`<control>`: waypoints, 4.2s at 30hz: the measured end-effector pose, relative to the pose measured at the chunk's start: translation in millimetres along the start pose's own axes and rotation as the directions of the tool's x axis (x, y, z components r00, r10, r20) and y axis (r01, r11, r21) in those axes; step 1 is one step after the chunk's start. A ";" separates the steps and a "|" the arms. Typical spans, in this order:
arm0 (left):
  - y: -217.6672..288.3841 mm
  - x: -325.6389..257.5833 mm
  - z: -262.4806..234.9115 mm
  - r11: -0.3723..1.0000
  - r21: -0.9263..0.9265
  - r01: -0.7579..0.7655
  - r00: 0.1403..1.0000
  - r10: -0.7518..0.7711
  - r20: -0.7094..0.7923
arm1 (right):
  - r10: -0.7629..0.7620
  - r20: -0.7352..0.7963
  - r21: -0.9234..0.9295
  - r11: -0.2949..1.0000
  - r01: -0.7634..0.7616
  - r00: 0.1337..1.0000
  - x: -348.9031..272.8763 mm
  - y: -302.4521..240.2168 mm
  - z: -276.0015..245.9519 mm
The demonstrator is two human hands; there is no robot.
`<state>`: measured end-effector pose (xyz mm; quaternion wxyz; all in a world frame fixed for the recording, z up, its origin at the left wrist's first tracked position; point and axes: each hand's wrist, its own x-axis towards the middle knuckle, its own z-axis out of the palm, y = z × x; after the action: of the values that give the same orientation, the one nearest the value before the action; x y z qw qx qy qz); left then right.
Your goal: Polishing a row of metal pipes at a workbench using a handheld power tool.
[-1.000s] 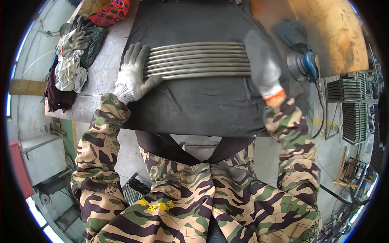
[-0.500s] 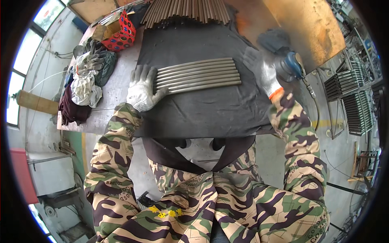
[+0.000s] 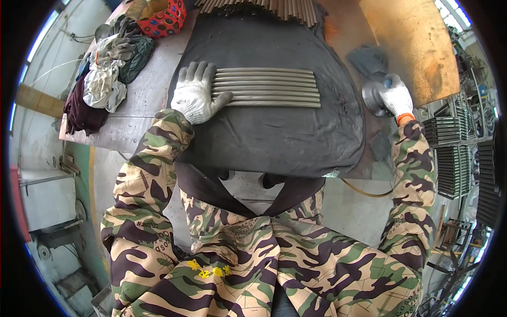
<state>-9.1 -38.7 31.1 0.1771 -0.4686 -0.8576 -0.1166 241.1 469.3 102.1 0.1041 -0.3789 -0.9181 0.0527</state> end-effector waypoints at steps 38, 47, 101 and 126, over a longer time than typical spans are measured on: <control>22.0 7.2 2.3 0.989 0.032 0.142 0.989 -0.143 0.024 | -0.572 0.091 -0.039 0.816 0.577 0.815 -52.4 -212.3 8.2; 28.3 11.4 -5.2 0.993 0.011 0.117 0.989 -0.117 0.091 | -0.614 0.021 -0.023 0.789 0.614 0.789 -54.7 -204.9 9.8; 37.5 14.7 11.1 0.983 0.058 0.176 0.984 -0.176 0.004 | -0.720 0.014 0.088 0.692 0.717 0.693 -66.8 -219.7 4.6; 33.4 22.8 16.6 0.969 -0.015 0.248 0.967 -0.246 0.069 | -0.786 -0.015 0.122 0.612 0.782 0.618 -95.6 -236.2 16.6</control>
<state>4.5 2.6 26.5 0.1269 -0.3639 -0.9133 -0.1320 141.6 234.4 113.0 0.1201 0.0682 -0.9884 0.0628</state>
